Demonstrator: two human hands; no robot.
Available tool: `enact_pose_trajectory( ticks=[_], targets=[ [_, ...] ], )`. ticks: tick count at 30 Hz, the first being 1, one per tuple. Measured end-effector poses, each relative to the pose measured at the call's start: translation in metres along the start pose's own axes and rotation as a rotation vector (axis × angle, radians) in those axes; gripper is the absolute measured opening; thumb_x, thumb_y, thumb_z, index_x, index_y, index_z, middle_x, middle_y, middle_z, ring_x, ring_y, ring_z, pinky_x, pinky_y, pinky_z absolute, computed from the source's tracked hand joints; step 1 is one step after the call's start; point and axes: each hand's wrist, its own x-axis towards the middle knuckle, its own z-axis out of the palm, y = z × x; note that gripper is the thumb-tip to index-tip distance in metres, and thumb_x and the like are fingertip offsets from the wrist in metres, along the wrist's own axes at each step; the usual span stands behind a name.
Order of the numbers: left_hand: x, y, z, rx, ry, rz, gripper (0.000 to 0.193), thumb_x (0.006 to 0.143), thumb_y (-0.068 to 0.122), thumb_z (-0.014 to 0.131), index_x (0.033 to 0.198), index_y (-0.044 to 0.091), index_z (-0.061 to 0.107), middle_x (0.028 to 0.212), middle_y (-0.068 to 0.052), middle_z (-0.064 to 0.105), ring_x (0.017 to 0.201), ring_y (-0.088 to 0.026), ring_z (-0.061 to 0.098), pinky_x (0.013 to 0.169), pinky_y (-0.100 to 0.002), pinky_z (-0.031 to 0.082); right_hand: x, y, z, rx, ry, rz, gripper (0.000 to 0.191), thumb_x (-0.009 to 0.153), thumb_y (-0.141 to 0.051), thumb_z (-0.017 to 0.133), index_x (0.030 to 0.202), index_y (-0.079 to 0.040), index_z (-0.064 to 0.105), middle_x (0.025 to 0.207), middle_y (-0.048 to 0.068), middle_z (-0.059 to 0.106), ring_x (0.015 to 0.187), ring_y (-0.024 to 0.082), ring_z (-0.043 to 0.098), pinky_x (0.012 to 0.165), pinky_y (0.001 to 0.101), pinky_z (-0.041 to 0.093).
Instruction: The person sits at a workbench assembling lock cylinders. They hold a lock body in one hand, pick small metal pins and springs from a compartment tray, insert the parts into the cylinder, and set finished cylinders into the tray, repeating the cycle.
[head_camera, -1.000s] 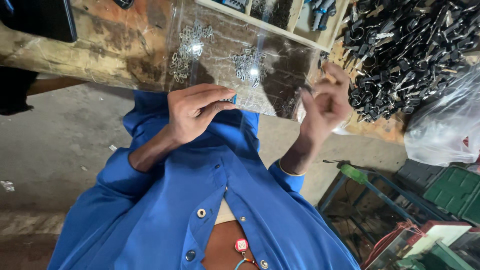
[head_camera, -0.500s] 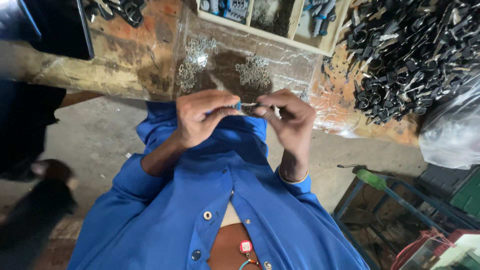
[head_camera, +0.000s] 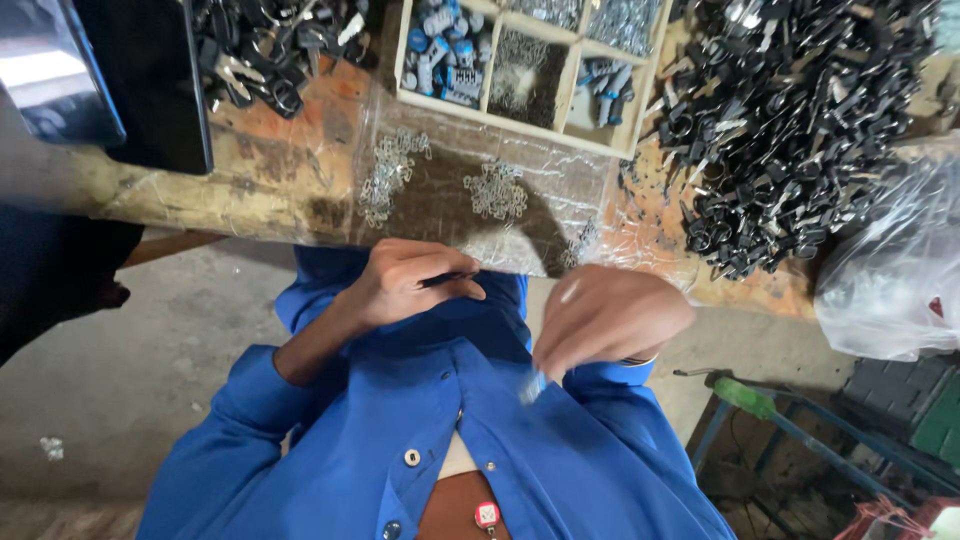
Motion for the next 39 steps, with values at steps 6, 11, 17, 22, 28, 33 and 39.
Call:
enact_pose_trajectory(
  ticks=[6,11,17,22,28,33,39],
  targets=[
    [0.005,0.006,-0.004,-0.009,-0.018,-0.027,0.027,0.082,0.015,0.091,0.1,0.004,0.073,0.097,-0.007,0.077,0.082,-0.02,0.077,0.071,-0.03,0.062,0.028,0.004,-0.007,-0.143,0.673,-0.122,0.022,0.098,0.017,0.077,0.114,0.002,0.076,0.114,0.014,0.077,0.099,0.02,0.072,0.083,0.0255,0.057],
    [0.011,0.015,-0.011,-0.086,-0.074,-0.111,0.023,0.086,0.015,0.087,0.103,0.005,0.074,0.097,-0.007,0.077,0.085,-0.02,0.078,0.072,-0.03,0.063,0.015,0.028,-0.051,-0.319,0.49,0.195,0.025,0.083,0.002,0.075,0.108,-0.005,0.073,0.117,0.01,0.071,0.097,0.015,0.071,0.072,0.0272,0.057],
    [0.028,0.02,-0.03,-0.013,-0.139,0.025,0.022,0.09,0.02,0.083,0.104,0.005,0.074,0.097,-0.01,0.077,0.084,-0.024,0.076,0.072,-0.035,0.062,-0.018,0.109,-0.079,-1.042,0.033,0.316,0.026,0.086,-0.012,0.082,0.111,-0.016,0.077,0.129,0.01,0.071,0.111,0.027,0.066,0.106,0.0464,0.051],
    [0.061,0.004,-0.044,0.166,-0.126,0.181,0.015,0.1,0.021,0.075,0.11,0.01,0.075,0.105,-0.01,0.078,0.085,-0.02,0.077,0.069,-0.031,0.064,-0.051,0.134,-0.064,-1.105,0.198,0.26,0.04,0.084,-0.011,0.083,0.122,-0.009,0.075,0.127,0.014,0.063,0.118,0.036,0.051,0.098,0.054,0.041],
    [0.116,-0.015,-0.05,0.516,-0.214,0.084,0.019,0.106,0.022,0.071,0.112,0.005,0.076,0.087,-0.011,0.076,0.06,-0.017,0.07,0.048,-0.028,0.057,-0.055,0.121,-0.05,-0.897,0.311,0.225,0.03,0.086,0.0,0.076,0.116,-0.005,0.073,0.123,0.018,0.058,0.119,0.036,0.053,0.099,0.0491,0.044],
    [0.16,-0.026,-0.025,0.68,-0.304,0.085,0.017,0.1,0.02,0.07,0.101,0.004,0.074,0.078,-0.009,0.072,0.056,-0.018,0.065,0.047,-0.034,0.054,-0.047,0.111,-0.05,-0.632,0.203,0.288,0.022,0.091,-0.003,0.074,0.112,-0.008,0.075,0.11,0.012,0.064,0.103,0.028,0.064,0.086,0.0393,0.053],
    [0.203,-0.044,0.018,0.89,-0.368,0.211,0.011,0.08,0.0,0.071,0.091,-0.004,0.071,0.099,-0.023,0.068,0.054,-0.016,0.06,0.041,-0.031,0.05,-0.044,0.108,-0.049,-0.736,0.29,0.14,0.018,0.099,-0.003,0.074,0.117,-0.005,0.074,0.115,0.012,0.067,0.102,0.028,0.067,0.085,0.0364,0.054]
  ],
)
